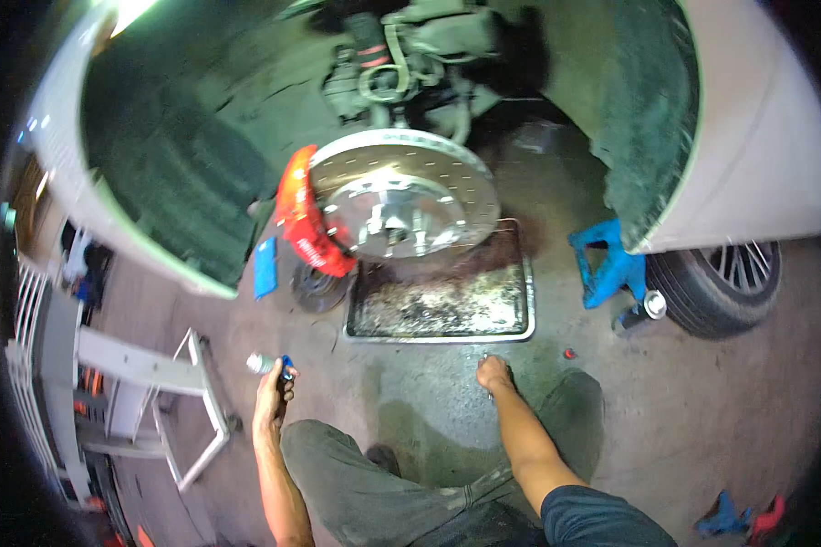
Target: Applying lubricant to brake components and working on the brake caliper.
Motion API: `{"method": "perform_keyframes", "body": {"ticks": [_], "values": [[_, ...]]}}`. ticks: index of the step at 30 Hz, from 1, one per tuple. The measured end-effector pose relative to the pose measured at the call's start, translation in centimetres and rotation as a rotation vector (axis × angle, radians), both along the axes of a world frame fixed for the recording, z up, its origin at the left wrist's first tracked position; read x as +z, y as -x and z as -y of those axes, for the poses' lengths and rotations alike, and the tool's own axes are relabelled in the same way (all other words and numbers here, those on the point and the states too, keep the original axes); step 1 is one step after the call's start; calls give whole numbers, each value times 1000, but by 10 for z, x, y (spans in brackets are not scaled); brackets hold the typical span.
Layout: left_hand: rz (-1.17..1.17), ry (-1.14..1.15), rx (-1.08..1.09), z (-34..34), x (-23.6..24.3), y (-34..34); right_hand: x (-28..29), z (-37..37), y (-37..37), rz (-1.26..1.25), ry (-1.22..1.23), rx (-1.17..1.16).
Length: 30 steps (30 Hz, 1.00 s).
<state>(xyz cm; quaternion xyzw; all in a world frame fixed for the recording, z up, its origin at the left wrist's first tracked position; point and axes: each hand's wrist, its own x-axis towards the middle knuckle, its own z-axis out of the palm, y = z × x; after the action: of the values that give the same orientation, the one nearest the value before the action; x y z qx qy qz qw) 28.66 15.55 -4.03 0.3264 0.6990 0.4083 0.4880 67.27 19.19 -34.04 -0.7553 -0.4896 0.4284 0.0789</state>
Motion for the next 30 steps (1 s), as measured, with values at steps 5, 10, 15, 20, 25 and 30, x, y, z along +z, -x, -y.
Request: {"method": "perform_keyframes", "body": {"ticks": [5, 10, 15, 20, 25, 30], "values": [[-238, 74, -164, 78, 94, -21, 24, -16, 11, -826, 218, -82], [-487, -92, -466, 105, 126, -96, 190, 25, 28, -1395, 391, -40], [-496, -180, -838, 86, 117, -197, 282, 72, 10, -1554, 536, 204], [-519, -18, -980, 68, 59, -235, 268, 68, -24, -1403, 383, 247], [-501, -56, -1126, 38, 5, -288, 245, 83, -85, -1030, 111, 79], [-99, 9, -1037, 4, -55, -288, 159, 99, -136, -373, -85, -405]]}}
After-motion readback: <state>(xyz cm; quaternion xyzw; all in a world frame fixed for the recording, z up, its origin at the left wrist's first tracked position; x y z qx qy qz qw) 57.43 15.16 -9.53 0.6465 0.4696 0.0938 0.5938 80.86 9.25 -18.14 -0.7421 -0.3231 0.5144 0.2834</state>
